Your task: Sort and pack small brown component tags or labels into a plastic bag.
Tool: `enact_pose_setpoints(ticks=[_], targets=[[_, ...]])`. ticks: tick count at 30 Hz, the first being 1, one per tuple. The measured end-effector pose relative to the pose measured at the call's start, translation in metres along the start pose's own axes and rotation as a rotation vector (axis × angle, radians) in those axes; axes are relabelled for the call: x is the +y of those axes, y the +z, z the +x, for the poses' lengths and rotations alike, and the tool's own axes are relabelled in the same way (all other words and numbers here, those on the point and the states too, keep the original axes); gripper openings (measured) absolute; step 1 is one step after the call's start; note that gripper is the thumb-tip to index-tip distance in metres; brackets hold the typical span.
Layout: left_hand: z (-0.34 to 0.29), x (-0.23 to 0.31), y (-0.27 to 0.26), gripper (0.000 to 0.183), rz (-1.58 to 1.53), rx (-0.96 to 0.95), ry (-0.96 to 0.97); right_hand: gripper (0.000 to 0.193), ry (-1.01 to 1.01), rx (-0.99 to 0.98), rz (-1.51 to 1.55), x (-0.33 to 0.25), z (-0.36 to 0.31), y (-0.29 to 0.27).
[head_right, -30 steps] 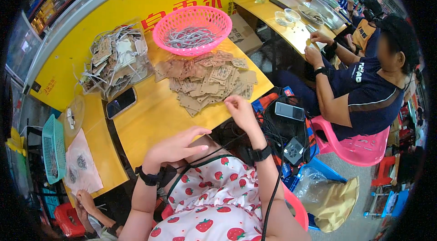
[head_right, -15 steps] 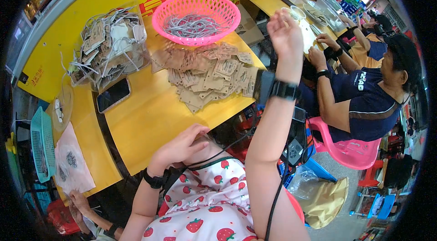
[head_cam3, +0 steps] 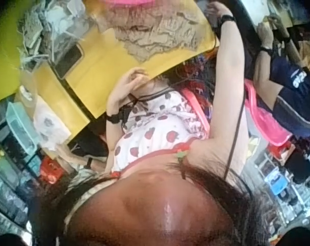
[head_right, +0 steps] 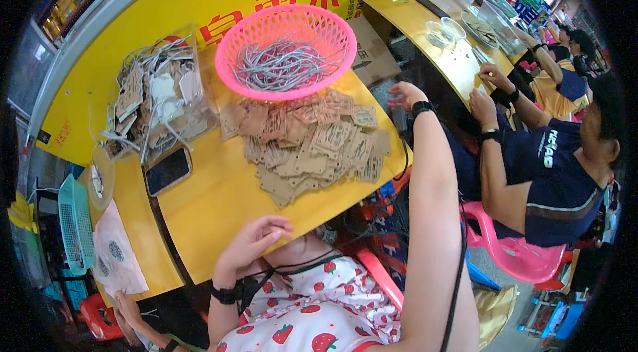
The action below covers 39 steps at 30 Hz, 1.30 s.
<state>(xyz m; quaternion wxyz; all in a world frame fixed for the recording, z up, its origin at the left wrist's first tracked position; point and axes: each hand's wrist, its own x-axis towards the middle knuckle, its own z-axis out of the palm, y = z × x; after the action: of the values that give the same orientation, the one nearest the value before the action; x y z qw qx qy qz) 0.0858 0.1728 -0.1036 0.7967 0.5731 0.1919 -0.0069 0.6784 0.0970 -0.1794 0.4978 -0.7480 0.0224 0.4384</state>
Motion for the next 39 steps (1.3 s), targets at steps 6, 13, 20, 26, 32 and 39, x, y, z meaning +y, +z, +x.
enact_pose_setpoints(ticks=[6,13,20,26,32,39], targets=[[-0.010,0.014,0.003,0.037,0.007,0.078,-0.130,0.024,0.286,-0.306,-0.372,-0.003,0.067,0.019],[0.001,0.021,0.000,0.037,-0.118,0.077,-0.292,0.044,0.397,-0.476,-0.754,0.043,0.133,0.055],[0.004,0.022,-0.003,0.038,-0.242,0.066,-0.288,0.041,0.271,-0.587,-0.932,0.018,0.160,0.139],[0.004,0.013,-0.008,0.036,-0.325,0.018,-0.263,0.040,0.157,-0.670,-1.077,0.010,0.185,0.201],[0.001,0.017,-0.004,0.035,-0.259,0.052,-0.291,0.038,0.077,-0.712,-1.193,0.023,0.196,0.217],[-0.001,0.018,-0.003,0.034,-0.253,0.107,-0.313,0.036,0.036,-0.714,-1.248,0.062,0.212,0.180]])
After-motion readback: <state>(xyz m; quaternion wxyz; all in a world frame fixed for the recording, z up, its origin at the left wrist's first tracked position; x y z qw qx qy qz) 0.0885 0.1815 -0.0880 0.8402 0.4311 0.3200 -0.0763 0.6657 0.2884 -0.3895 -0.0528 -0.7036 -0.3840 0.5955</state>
